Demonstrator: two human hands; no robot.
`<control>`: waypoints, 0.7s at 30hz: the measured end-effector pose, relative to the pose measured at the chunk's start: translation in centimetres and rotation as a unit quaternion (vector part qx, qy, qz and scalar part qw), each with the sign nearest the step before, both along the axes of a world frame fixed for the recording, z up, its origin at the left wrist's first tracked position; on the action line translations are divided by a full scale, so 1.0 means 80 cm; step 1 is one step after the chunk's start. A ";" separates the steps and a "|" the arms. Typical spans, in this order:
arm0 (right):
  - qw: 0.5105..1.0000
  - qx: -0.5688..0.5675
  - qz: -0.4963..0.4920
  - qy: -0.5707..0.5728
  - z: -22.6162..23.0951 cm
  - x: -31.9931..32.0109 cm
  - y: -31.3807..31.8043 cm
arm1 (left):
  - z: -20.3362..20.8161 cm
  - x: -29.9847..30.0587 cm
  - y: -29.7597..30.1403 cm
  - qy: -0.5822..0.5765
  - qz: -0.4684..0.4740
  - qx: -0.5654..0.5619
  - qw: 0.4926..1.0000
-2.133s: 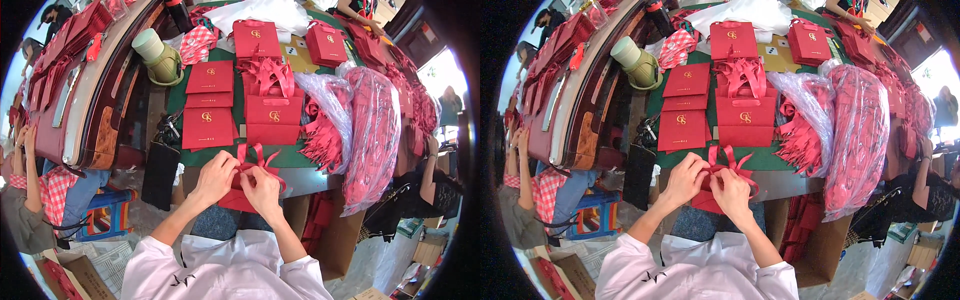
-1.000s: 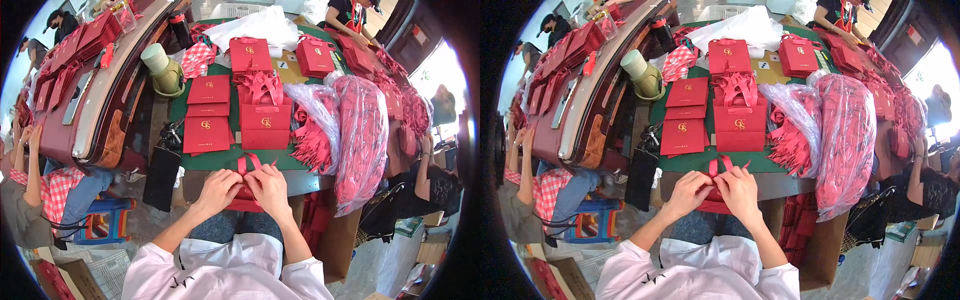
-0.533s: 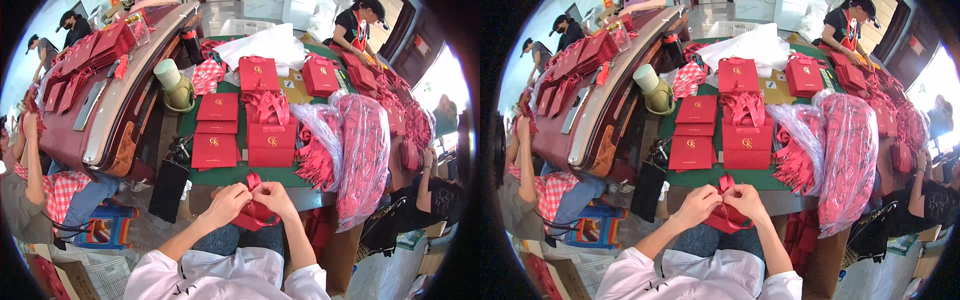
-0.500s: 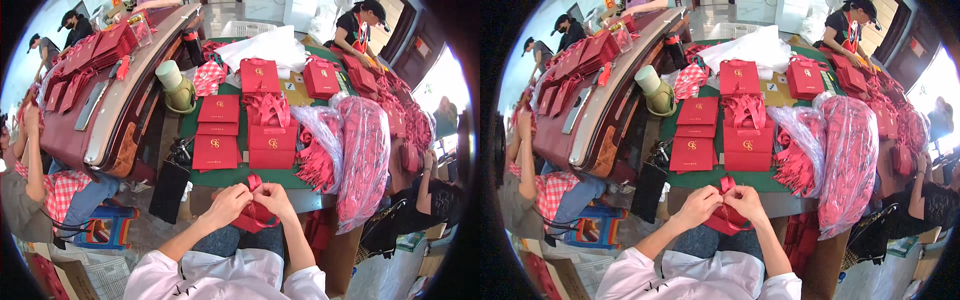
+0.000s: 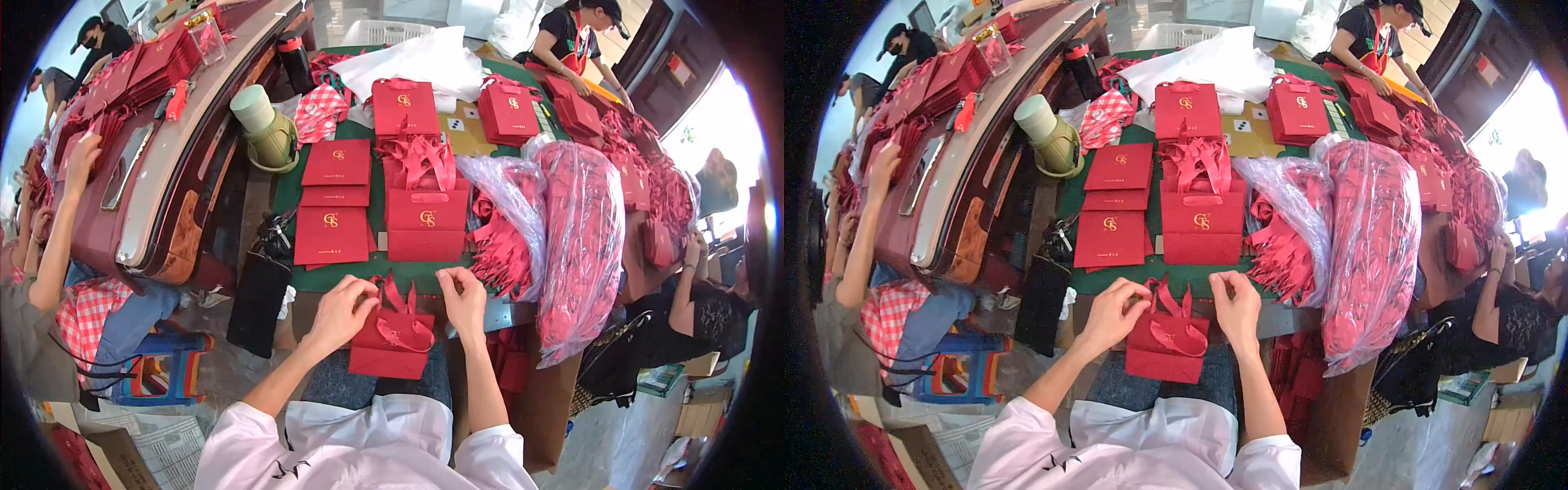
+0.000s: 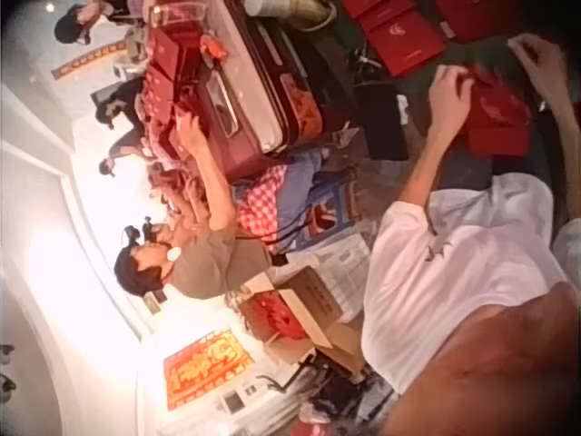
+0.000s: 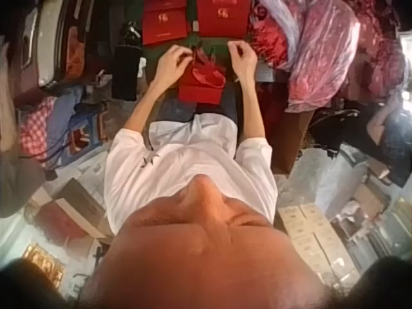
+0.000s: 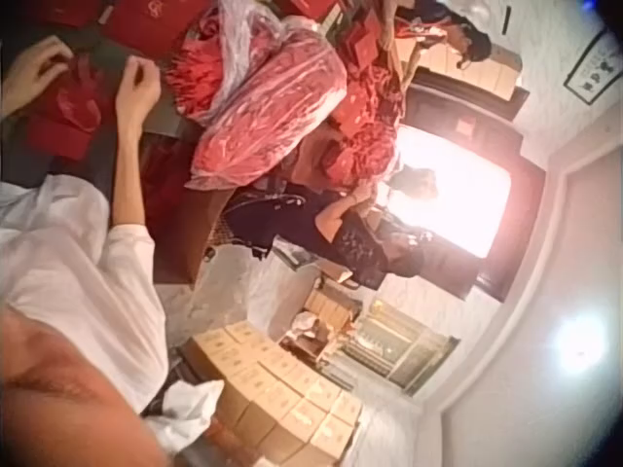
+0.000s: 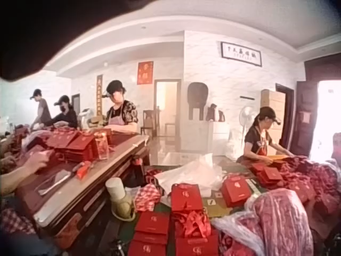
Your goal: The person ties decorative ribbons onto small red gift bags by hand.
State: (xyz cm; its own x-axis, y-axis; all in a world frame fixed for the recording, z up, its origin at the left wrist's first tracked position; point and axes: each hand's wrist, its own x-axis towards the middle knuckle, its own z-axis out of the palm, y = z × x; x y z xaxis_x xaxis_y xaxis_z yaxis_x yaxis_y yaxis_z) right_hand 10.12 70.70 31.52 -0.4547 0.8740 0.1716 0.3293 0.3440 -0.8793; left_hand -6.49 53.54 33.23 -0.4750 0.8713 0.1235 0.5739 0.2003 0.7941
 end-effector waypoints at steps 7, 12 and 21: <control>0.993 0.021 0.084 -0.082 -0.009 -0.003 -0.031 | -0.029 0.017 0.013 0.078 0.001 -0.047 0.996; 0.975 0.130 0.108 -0.143 -0.020 -0.009 -0.051 | -0.049 0.027 0.009 0.028 0.009 -0.010 1.000; 0.986 0.008 0.146 -0.080 -0.006 0.009 -0.075 | -0.048 0.027 0.000 0.025 0.001 -0.014 1.000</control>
State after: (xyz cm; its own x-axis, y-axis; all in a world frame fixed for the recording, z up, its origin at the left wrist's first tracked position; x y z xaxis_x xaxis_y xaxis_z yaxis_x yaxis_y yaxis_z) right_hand 10.85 64.68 31.07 -0.7095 0.6989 0.0905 0.3471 0.4583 -0.8182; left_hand -4.35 53.56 29.38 -0.4709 0.8735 0.1232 0.6127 0.2233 0.7581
